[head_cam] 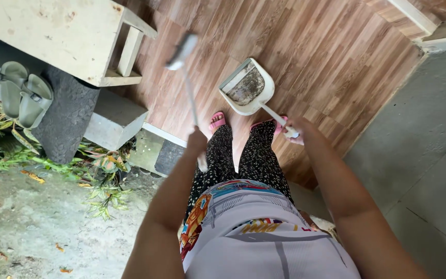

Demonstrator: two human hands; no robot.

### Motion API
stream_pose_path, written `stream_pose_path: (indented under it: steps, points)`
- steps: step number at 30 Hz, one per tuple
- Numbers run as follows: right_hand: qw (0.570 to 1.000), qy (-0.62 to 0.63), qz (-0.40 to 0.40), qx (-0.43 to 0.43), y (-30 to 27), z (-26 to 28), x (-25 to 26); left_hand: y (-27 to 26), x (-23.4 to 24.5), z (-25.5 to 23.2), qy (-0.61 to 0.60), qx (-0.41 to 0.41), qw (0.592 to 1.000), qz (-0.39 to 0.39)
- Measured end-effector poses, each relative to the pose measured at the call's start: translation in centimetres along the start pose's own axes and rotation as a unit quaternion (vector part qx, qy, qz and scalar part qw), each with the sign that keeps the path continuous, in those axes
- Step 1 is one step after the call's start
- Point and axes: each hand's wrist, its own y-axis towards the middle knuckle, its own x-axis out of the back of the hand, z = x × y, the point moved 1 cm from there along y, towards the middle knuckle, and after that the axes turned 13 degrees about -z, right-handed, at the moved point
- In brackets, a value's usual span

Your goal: The person sweeps the floor with a broom and collects the debris into a dustpan.

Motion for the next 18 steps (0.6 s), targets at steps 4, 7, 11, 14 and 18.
stream_pose_path:
  steps: [4,7,11,14,18]
  points:
    - [0.998,0.057,-0.007,-0.039,0.2,1.2,-1.5,-8.2,3.0,-1.7,-0.045,-0.059,0.997,0.031]
    - [0.993,0.11,0.009,-0.044,-0.5,1.1,-3.1,-11.4,10.5,-2.8,-0.125,-0.004,0.988,0.095]
    - [0.99,0.129,0.047,-0.015,0.6,-0.2,-3.6,-12.3,16.4,-2.8,-0.093,0.027,0.988,0.117]
    - [0.985,0.156,0.066,-0.006,2.5,-0.9,-3.4,-7.7,17.3,-2.5,-0.039,-0.028,0.998,0.034]
    - [0.973,0.225,0.029,-0.046,4.0,-1.7,-3.8,-0.1,16.5,-3.6,-0.097,0.008,0.995,-0.025]
